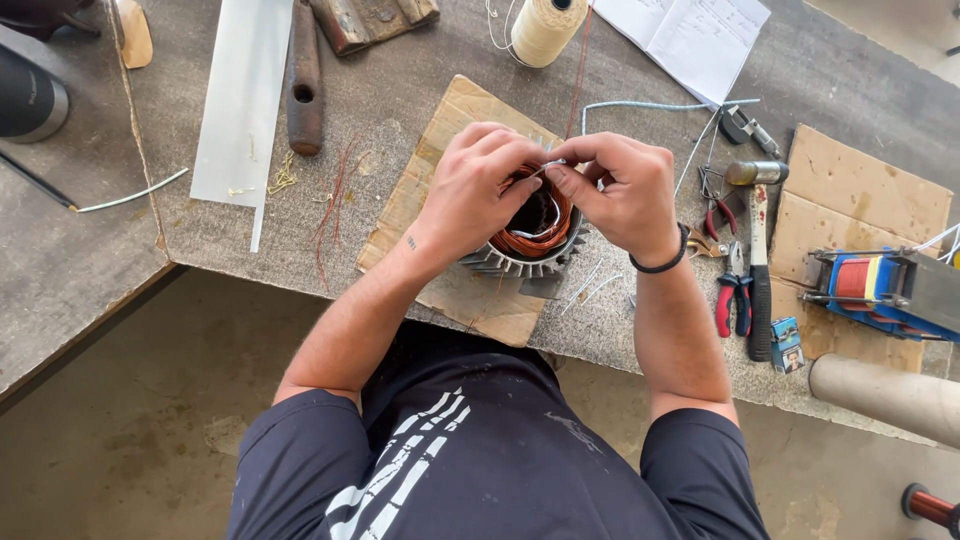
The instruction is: Secure the copper windings of an electric motor stator using zip ties and pliers
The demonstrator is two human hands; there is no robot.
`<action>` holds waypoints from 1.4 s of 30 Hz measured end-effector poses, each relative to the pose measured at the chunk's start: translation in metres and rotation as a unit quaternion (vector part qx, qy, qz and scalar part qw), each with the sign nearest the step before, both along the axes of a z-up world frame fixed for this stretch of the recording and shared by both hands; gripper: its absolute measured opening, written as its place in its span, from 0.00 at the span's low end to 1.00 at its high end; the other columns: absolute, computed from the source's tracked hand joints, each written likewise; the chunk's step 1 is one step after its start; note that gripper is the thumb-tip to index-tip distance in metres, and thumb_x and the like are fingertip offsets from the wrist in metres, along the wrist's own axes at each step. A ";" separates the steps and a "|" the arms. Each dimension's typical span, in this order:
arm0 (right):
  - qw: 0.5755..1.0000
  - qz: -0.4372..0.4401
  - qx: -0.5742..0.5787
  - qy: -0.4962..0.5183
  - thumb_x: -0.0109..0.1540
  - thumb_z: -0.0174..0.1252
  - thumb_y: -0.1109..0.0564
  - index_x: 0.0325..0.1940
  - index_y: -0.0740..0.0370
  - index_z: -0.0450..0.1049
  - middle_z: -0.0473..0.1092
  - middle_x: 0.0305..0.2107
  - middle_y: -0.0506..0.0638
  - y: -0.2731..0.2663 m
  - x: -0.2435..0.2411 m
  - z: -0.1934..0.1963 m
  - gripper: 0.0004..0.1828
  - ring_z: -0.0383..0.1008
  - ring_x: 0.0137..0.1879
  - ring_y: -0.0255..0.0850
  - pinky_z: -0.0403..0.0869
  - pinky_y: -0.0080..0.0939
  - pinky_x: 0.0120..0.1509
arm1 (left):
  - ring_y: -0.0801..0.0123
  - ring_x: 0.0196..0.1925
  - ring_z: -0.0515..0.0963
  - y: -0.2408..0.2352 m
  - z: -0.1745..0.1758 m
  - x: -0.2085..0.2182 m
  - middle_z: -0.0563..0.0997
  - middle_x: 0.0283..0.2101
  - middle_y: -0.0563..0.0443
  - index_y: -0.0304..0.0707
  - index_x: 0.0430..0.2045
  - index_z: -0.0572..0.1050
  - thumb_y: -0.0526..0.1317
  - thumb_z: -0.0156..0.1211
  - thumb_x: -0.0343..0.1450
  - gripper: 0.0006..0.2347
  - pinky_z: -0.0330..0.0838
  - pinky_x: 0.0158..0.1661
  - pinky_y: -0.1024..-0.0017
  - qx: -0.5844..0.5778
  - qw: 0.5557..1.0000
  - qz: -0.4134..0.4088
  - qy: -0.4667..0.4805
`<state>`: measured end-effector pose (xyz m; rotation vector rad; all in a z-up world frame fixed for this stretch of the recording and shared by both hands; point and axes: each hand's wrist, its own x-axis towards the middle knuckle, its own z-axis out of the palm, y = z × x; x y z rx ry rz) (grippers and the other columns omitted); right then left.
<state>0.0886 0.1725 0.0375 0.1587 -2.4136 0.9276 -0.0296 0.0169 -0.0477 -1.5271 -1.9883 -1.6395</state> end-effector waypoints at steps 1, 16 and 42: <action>1.000 0.001 0.001 0.000 0.64 0.70 0.64 0.43 0.66 0.81 0.77 0.27 0.56 0.000 0.000 0.002 0.05 0.71 0.23 0.42 0.64 0.37 0.23 | 0.53 0.51 0.80 0.001 -0.003 0.001 0.82 0.41 0.53 0.49 0.42 0.80 0.38 0.69 0.68 0.10 0.74 0.53 0.58 0.001 1.000 0.001 0.000; 0.997 -0.020 0.030 -0.063 0.66 0.69 0.64 0.42 0.64 0.81 0.78 0.28 0.54 -0.003 0.006 0.011 0.03 0.74 0.26 0.42 0.68 0.38 0.26 | 0.61 0.52 0.79 0.003 -0.014 0.002 0.83 0.41 0.58 0.51 0.36 0.80 0.39 0.67 0.68 0.06 0.72 0.52 0.63 -0.018 0.999 0.029 0.015; 0.979 -0.022 0.201 -0.029 0.73 0.60 0.51 0.45 0.56 0.79 0.75 0.29 0.48 0.015 -0.002 -0.027 0.08 0.77 0.31 0.50 0.74 0.44 0.34 | 0.62 0.51 0.79 0.003 -0.019 0.002 0.83 0.38 0.60 0.52 0.33 0.79 0.39 0.65 0.68 0.04 0.72 0.51 0.62 -0.016 0.999 0.035 0.020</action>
